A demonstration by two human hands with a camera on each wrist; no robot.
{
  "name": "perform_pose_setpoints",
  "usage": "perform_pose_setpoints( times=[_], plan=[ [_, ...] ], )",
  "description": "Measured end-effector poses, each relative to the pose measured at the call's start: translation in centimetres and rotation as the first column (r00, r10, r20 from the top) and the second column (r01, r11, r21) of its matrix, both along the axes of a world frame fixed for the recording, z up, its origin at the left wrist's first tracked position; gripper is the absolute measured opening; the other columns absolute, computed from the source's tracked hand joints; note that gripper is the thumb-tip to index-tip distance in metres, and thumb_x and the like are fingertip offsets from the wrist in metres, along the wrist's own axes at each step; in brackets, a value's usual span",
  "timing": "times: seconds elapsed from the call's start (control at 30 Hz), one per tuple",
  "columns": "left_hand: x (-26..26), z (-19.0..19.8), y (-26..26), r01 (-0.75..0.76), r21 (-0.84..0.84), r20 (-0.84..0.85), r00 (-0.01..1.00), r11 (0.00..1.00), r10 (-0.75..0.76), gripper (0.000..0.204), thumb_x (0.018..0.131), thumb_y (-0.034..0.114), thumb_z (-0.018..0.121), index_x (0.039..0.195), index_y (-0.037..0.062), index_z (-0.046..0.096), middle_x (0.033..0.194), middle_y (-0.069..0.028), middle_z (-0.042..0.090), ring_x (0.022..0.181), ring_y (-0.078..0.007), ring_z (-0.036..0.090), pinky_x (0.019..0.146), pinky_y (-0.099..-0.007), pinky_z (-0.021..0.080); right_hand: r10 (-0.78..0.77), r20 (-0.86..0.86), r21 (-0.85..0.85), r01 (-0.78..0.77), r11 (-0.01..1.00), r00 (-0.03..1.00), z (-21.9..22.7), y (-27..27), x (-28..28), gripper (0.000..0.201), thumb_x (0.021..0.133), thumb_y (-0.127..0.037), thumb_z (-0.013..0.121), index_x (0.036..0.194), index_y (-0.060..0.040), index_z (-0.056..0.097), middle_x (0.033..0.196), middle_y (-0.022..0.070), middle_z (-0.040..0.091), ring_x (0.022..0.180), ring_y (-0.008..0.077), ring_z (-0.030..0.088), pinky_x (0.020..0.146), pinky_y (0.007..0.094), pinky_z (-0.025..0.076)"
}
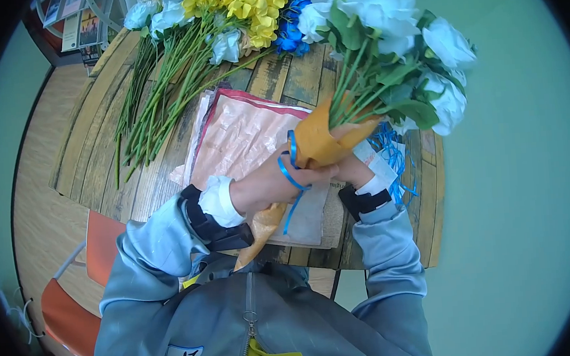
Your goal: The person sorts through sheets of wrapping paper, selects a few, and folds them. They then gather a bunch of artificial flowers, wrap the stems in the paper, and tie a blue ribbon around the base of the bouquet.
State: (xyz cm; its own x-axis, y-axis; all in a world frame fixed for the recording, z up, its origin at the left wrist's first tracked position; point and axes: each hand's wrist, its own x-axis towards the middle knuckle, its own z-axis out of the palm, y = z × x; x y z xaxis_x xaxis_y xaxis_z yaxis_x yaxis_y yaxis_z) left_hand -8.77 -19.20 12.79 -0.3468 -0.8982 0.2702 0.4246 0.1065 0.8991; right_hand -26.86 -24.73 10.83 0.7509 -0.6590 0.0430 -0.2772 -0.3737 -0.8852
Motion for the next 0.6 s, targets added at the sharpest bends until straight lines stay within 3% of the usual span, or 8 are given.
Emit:
perform_pose_setpoints(
  times=[0.07,0.13,0.17,0.23,0.3,0.33,0.5,0.6],
  plan=[
    [2.1,2.4,-0.4,0.17,0.369,0.205,0.944,0.914,-0.258,0.043,0.08,0.017,0.066,0.118,0.0057,0.051,0.081,-0.0021,0.059,0.06,-0.0079,0.054,0.049,-0.0235,0.045,-0.108,-0.033,0.022,0.109,0.994,0.994,0.2,0.0,-0.2,0.04,0.086,-0.015,0.06,0.124,-0.005,0.05,0.121,0.0094,0.055,0.112,0.0197,0.053,0.094,0.0329,0.043],
    [2.7,2.7,-0.8,0.129,0.378,0.235,0.944,0.917,-0.23,0.041,0.08,0.018,0.066,0.116,0.0059,0.052,0.077,-0.0008,0.057,0.055,-0.0062,0.05,0.044,-0.0218,0.04,-0.216,-0.038,0.076,0.218,0.973,0.976,0.0,0.2,-0.4,0.023,0.086,-0.012,0.06,0.106,-0.0005,0.062,0.099,0.0051,0.065,0.09,0.0136,0.06,0.081,0.0266,0.047],
    [2.9,2.7,-1.0,0.086,0.387,0.261,0.945,0.918,-0.199,0.039,0.08,0.019,0.066,0.114,0.0061,0.053,0.074,0.0005,0.055,0.05,-0.0045,0.047,0.038,-0.0202,0.036,-0.22,-0.034,0.075,0.222,0.972,0.975,0.4,0.3,-0.8,0.023,0.086,-0.012,0.06,0.106,-0.0005,0.062,0.099,0.0051,0.065,0.09,0.0136,0.06,0.081,0.0266,0.047],
    [3.3,2.1,-1.5,0.064,0.399,0.273,0.944,0.915,-0.185,0.034,0.078,0.02,0.067,0.108,0.0071,0.056,0.071,0.0018,0.053,0.051,-0.0061,0.047,0.04,-0.0212,0.036,-0.249,-0.438,0.048,0.299,0.953,0.864,2.0,0.8,-1.2,0.016,0.087,-0.012,0.059,0.094,0.0001,0.066,0.086,0.0036,0.067,0.077,0.0099,0.059,0.07,0.0241,0.046],
    [3.5,1.2,-2.1,-0.029,0.432,0.366,0.919,0.901,-0.146,0.027,0.081,0.022,0.067,0.105,0.0133,0.058,0.064,0.0056,0.044,0.05,-0.0043,0.037,0.041,-0.0219,0.029,-0.296,-0.319,-0.035,0.301,0.953,0.9,1.3,1.1,-2.3,0.015,0.087,-0.013,0.058,0.09,-0.0002,0.067,0.079,0.003,0.066,0.07,0.008,0.055,0.064,0.0233,0.044],
    [3.6,0.7,-2.3,-0.025,0.474,0.278,0.953,0.88,-0.123,0.019,0.079,0.018,0.069,0.093,0.011,0.058,0.063,0.0049,0.045,0.048,-0.0048,0.038,0.04,-0.0216,0.028,-0.325,-0.198,-0.12,0.306,0.944,0.925,1.1,1.3,-2.8,0.016,0.087,-0.013,0.058,0.086,-0.0005,0.067,0.072,0.0023,0.064,0.064,0.0061,0.052,0.058,0.0226,0.041],
    [4.4,-0.3,-3.0,-0.006,0.518,0.268,0.951,0.855,-0.155,0.021,0.075,0.015,0.071,0.081,0.0086,0.052,0.061,0.0031,0.045,0.044,-0.0059,0.038,0.037,-0.0213,0.027,-0.481,-0.166,-0.229,0.441,0.868,0.861,1.7,1.2,-4.7,0.018,0.087,-0.015,0.059,0.084,0.0001,0.067,0.069,0.001,0.062,0.062,0.0052,0.051,0.056,0.0211,0.04],
    [4.4,-1.1,-3.1,-0.018,0.524,0.318,0.931,0.852,-0.177,0.019,0.075,0.014,0.07,0.083,0.0081,0.053,0.061,0.0024,0.045,0.044,-0.0062,0.039,0.037,-0.0214,0.029,-0.524,-0.293,-0.208,0.482,0.851,0.8,2.8,1.2,-5.0,0.018,0.087,-0.016,0.06,0.083,0.0003,0.067,0.069,0.0013,0.062,0.061,0.0051,0.051,0.056,0.0211,0.04]
  ],
)
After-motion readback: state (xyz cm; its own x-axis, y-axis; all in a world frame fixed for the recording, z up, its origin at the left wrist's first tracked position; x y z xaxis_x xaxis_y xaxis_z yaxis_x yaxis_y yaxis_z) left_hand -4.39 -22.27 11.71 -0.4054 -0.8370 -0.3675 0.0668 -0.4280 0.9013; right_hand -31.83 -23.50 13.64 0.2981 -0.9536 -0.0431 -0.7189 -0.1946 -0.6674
